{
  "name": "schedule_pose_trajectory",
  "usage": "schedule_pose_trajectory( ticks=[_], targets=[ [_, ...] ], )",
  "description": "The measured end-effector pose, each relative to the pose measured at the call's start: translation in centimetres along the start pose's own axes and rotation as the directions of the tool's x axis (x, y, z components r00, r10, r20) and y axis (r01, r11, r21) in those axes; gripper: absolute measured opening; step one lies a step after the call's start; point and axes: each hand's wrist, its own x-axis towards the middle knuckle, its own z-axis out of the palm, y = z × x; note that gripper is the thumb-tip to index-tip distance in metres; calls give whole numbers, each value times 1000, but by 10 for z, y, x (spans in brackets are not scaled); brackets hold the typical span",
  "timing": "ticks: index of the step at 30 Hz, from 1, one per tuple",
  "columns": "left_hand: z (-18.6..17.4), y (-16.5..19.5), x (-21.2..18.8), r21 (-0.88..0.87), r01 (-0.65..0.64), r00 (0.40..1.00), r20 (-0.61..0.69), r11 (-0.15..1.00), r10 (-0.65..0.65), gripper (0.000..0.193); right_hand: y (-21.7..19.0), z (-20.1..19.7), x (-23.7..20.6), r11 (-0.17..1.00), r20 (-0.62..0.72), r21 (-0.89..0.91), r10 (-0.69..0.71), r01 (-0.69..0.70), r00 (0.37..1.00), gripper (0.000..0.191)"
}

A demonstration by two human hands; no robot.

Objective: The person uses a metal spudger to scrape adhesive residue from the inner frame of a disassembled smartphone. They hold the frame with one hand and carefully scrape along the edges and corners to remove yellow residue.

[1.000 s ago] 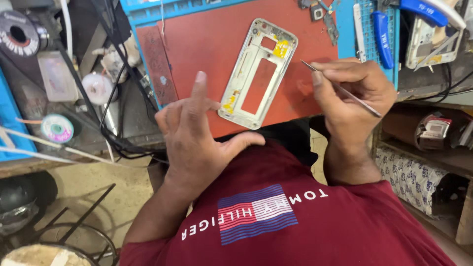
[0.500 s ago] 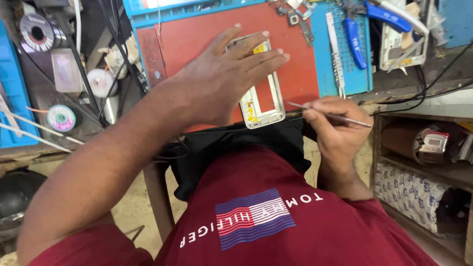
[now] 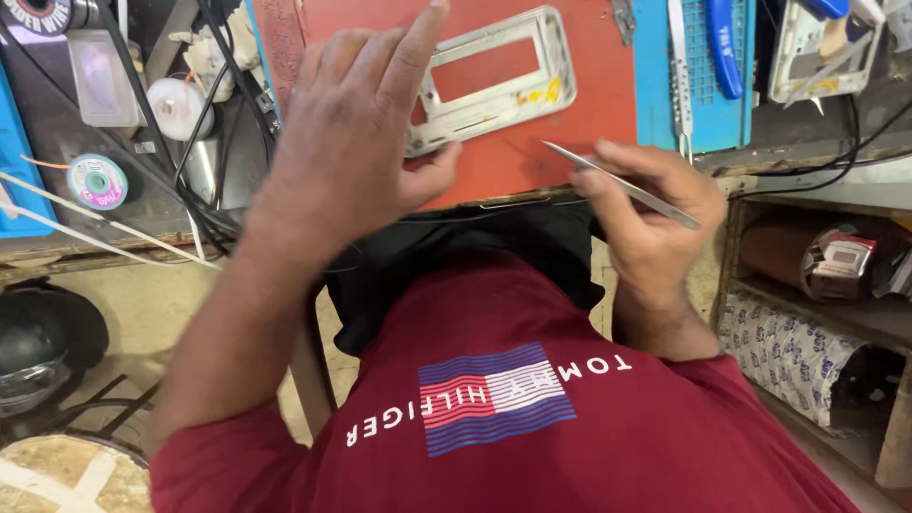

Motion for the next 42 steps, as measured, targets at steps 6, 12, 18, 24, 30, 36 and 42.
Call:
schedule_pose_trajectory(
  ticks=[6,12,18,24,30,36,42],
  targets=[
    [22,16,-23,-98,114,971,-202,989,-132,96,-11,39,26,957,166,-238,-126,163,978,16],
    [28,11,-31,-205,116,962,-220,972,-161,97,-12,47,33,975,163,-188,-92,122,982,13],
    [26,13,-31,-285,156,953,-210,946,-220,99,-17,52,39,890,252,-380,-162,251,954,17],
    [25,15,-31,-280,182,949,-201,943,-243,96,-17,57,41,871,204,-420,-184,256,961,17],
    [24,16,-30,-281,205,949,-176,938,-260,94,-19,56,42,876,133,-451,-123,171,983,15],
    [22,17,-29,-285,203,952,-169,937,-257,95,-21,58,43,865,120,-472,-127,169,985,16],
    [22,17,-29,-278,207,951,-167,938,-260,95,-22,57,42,909,99,-400,-87,120,991,15]
  ],
)
